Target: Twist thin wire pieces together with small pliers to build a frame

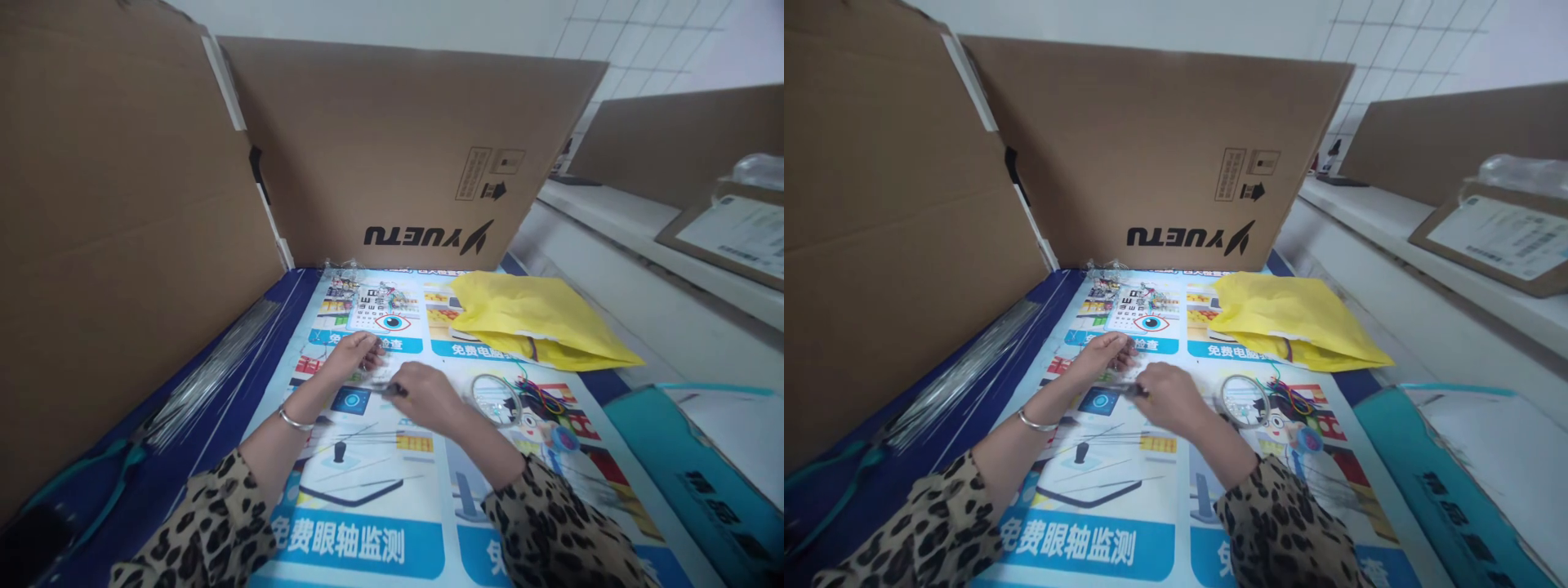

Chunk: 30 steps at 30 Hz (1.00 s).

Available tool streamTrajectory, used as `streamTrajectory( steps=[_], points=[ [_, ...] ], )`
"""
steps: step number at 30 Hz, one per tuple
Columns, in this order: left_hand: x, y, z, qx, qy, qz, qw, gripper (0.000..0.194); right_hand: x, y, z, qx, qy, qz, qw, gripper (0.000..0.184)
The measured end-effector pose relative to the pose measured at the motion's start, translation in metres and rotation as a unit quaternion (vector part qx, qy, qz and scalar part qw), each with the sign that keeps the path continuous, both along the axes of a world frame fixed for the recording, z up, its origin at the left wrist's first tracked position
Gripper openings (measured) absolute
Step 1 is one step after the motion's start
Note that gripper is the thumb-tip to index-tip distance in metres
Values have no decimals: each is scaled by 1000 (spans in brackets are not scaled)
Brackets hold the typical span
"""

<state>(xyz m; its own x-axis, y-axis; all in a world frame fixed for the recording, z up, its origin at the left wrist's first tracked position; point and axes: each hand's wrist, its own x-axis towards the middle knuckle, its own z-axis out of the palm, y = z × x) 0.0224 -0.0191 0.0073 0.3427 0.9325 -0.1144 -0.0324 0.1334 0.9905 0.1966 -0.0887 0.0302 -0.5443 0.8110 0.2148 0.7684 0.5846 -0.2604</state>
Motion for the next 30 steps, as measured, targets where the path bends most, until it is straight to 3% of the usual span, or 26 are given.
streamTrajectory(
  steps=[3,6,9,17,20,24,30],
  points=[
    [0,-1,3,10,16,5,1000,36,-24,-25,9,-55,-36,149,987,34],
    [2,-2,5,17,10,14,1000,31,-40,-46,9,-64,-81,203,974,47],
    [3,0,3,28,-7,10,1000,27,-47,-56,6,-56,-100,207,971,50],
    [1,8,-11,86,52,33,994,20,-49,-60,8,-50,-113,201,972,16],
    [0,6,-10,121,101,41,987,22,-51,-64,9,-30,-119,180,976,14],
    [-3,5,-5,147,154,61,975,24,-56,-72,7,10,-135,162,977,13],
    [-16,6,19,168,104,92,976,23,-64,-85,3,63,-174,183,966,4]
  ],
)
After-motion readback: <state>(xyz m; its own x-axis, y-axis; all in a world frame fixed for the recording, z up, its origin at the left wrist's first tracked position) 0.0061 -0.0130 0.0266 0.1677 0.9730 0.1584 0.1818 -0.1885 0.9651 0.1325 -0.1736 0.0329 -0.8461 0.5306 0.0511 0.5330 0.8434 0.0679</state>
